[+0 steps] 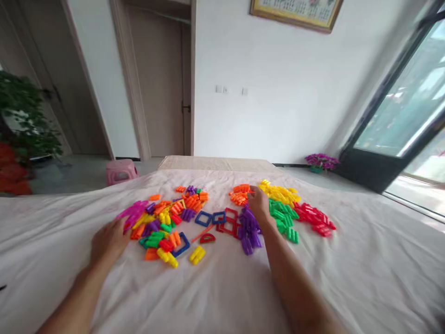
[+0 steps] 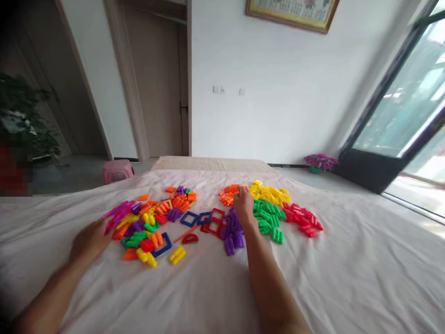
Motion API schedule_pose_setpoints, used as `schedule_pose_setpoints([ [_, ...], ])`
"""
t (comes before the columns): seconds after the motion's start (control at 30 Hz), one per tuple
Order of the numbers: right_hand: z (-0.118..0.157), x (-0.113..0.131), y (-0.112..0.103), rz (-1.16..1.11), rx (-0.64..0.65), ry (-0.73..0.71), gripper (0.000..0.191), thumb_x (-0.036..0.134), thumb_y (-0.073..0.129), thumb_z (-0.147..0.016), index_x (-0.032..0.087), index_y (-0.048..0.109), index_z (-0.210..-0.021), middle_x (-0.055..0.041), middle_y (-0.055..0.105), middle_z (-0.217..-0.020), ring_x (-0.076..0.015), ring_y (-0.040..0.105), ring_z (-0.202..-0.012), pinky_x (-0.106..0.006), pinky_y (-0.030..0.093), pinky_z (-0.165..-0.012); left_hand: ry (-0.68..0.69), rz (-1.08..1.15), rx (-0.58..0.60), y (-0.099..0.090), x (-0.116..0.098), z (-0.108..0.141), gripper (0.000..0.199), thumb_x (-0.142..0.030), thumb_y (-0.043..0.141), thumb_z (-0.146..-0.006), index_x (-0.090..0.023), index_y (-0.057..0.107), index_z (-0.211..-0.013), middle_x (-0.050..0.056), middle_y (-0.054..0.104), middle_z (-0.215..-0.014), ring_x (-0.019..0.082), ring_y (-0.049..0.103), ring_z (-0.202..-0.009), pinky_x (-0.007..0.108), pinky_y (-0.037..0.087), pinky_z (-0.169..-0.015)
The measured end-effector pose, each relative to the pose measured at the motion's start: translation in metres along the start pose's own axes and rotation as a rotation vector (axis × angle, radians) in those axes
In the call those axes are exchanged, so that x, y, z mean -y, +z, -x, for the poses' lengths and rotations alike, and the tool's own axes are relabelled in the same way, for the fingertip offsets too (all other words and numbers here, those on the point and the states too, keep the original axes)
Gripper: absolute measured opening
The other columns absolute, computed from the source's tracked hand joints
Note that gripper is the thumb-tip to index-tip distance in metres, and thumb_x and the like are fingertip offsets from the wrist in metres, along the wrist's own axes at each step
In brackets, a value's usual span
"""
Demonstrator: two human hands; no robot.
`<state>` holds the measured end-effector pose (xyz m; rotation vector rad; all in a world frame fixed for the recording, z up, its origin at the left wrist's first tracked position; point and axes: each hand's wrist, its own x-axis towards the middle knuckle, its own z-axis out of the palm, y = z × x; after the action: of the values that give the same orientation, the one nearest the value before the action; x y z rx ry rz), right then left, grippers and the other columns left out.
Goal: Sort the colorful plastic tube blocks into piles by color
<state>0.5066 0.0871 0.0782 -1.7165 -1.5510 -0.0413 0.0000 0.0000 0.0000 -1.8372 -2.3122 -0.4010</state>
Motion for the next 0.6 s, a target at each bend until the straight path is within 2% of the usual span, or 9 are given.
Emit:
schedule_pose_setpoints([
  [0.1,0.002,0.011,0.005,-0.074,0.025,-0.016,0.035,0.013,0.053,-0.086,0.014,0.071,-0.116,-0.0107,0.073,-0.114,-0.0214,0.068,-0.103,-0.031,0.050,-0.092,-0.006,0.003,-0.010,0.000,-0.001,0.000,0.047,-0.033,0.041,-0.093,-0.013,0.057,-0.132,0.017,0.069,-0.124,0.030,0.063,-0.115,0.040,0.046,-0.096],
  [0.17,0.009,0.026,0.010,-0.137,0.083,-0.079,0.031,0.014,0.053,-0.087,0.017,0.072,-0.112,-0.0079,0.074,-0.110,-0.0192,0.069,-0.096,-0.029,0.051,-0.087,-0.004,-0.003,-0.023,0.001,-0.002,0.000,0.048,-0.033,0.041,-0.092,-0.013,0.057,-0.132,0.017,0.068,-0.126,0.030,0.063,-0.115,0.039,0.046,-0.096],
  [0.3,0.044,0.073,0.022,-0.262,0.270,-0.329,0.024,0.015,0.055,-0.089,0.019,0.074,-0.104,-0.0059,0.076,-0.103,-0.0184,0.069,-0.093,-0.027,0.050,-0.086,-0.003,-0.029,-0.025,0.002,-0.002,0.000,0.049,-0.034,0.040,-0.092,-0.013,0.057,-0.133,0.016,0.068,-0.126,0.029,0.064,-0.113,0.038,0.047,-0.094],
  [0.4,0.079,0.110,0.026,-0.325,0.462,-0.553,0.024,0.015,0.054,-0.092,0.021,0.074,-0.104,-0.0046,0.074,-0.101,-0.0169,0.068,-0.093,-0.026,0.049,-0.086,-0.007,-0.035,-0.031,0.000,-0.003,0.001,0.050,-0.034,0.039,-0.092,-0.014,0.056,-0.135,0.014,0.068,-0.127,0.028,0.063,-0.115,0.037,0.046,-0.096],
  [0.5,0.108,0.134,0.029,-0.329,0.611,-0.695,0.028,0.015,0.055,-0.092,0.020,0.070,-0.114,-0.0064,0.072,-0.110,-0.0176,0.066,-0.101,-0.026,0.049,-0.089,-0.012,-0.036,-0.040,-0.002,-0.005,0.003,0.050,-0.034,0.040,-0.092,-0.015,0.055,-0.136,0.013,0.068,-0.127,0.026,0.062,-0.117,0.035,0.045,-0.097],
  [0.6,0.125,0.145,0.037,-0.296,0.656,-0.783,0.039,0.018,0.059,-0.092,0.019,0.062,-0.131,-0.0094,0.067,-0.127,-0.0209,0.062,-0.115,-0.030,0.047,-0.098,-0.025,-0.024,-0.034,-0.004,-0.007,0.004,0.050,-0.033,0.042,-0.091,-0.016,0.055,-0.136,0.012,0.068,-0.127,0.026,0.062,-0.116,0.035,0.045,-0.096],
])
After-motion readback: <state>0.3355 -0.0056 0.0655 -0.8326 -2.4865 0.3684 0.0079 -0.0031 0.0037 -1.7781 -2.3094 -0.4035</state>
